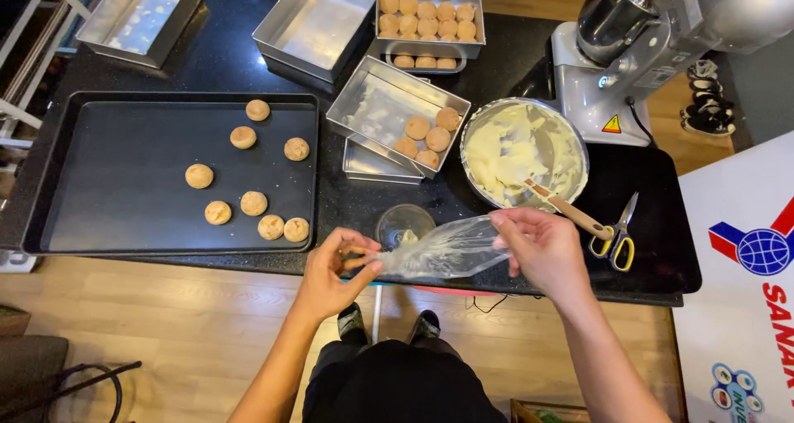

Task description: Fill small bread puffs with cream using a piping bag.

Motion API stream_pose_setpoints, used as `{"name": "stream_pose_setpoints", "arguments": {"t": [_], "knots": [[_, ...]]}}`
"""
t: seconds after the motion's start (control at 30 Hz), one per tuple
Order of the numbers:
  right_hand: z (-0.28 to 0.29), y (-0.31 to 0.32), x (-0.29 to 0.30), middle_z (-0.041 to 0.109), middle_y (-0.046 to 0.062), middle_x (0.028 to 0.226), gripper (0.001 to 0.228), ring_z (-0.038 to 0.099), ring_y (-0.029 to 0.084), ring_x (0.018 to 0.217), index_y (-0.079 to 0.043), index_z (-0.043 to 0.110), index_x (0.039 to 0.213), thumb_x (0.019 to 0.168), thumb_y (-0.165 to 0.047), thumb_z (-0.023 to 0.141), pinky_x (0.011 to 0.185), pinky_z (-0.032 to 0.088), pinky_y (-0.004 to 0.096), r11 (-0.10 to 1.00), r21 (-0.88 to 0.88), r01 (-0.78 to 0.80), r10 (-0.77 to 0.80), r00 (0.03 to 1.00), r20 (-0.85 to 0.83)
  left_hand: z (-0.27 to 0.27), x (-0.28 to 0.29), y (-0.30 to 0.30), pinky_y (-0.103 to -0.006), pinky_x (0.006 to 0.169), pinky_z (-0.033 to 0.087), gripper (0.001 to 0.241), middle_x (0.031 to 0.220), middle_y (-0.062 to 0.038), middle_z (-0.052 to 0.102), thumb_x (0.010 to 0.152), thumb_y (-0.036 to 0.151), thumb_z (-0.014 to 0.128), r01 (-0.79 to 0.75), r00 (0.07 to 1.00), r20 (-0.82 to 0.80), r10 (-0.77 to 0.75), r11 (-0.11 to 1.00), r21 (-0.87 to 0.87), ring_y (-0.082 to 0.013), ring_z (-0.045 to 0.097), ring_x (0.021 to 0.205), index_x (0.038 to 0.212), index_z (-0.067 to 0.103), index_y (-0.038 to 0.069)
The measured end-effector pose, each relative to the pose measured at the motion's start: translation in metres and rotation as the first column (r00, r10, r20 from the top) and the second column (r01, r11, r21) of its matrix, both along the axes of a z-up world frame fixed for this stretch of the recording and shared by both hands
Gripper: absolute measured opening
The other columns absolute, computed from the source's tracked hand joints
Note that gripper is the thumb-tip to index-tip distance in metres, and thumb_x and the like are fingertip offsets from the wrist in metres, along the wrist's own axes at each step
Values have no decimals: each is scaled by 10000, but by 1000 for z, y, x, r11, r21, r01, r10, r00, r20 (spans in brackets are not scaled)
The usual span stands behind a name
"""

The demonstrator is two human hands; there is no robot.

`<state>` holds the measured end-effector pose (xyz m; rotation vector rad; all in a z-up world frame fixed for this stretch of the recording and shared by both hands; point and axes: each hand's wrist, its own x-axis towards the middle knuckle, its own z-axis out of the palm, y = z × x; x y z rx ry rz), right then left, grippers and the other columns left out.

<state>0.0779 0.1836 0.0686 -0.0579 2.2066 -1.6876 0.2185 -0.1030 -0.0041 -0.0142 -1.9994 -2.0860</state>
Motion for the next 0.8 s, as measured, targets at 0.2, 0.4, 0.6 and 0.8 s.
{"name": "stream_pose_setpoints", "arguments": {"t": [0.2, 0.4, 0.6, 0.8], "knots": [[-5, -11, 4, 722, 91, 697, 237, 546, 88, 419, 28, 742, 1044, 950, -180, 677, 399, 499, 267, 999, -27, -37, 35, 998, -54, 32, 4, 18, -246, 679, 582, 360, 959, -57, 689, 792, 114, 851, -90, 988, 80, 131, 914, -395, -121, 727, 791, 1100, 689, 22], [-10, -13, 0, 711, 114, 705, 237, 596, 112, 458, 71, 725, 1001, 950, -159, 693, 445, 559, 293, 990, -138, 0, -6, 999, -44, -21, 11, 18, -243, 671, 582, 241, 981, -57, 701, 932, 129, 727, -158, 957, 241, 162, 987, -37, -140, 778, 856, 1112, 717, -29], [-20, 9, -21, 714, 84, 733, 253, 622, 106, 516, 48, 740, 1056, 938, -173, 700, 483, 565, 287, 988, -94, -121, 118, 992, -45, -60, 5, 1, -295, 816, 628, 261, 998, -140, 786, 979, 134, 686, -320, 895, 393, 214, 919, 229, -162, 755, 893, 1109, 756, -81], [-31, 17, -34, 750, 128, 831, 363, 721, 172, 722, 16, 789, 1045, 999, -297, 611, 651, 650, 346, 957, -11, -291, 285, 928, 241, -79, -4, -6, -384, 826, 621, 255, 963, -143, 762, 988, 188, 664, -293, 870, 493, 11, 815, 500, -228, 735, 851, 1021, 740, -54]]}}
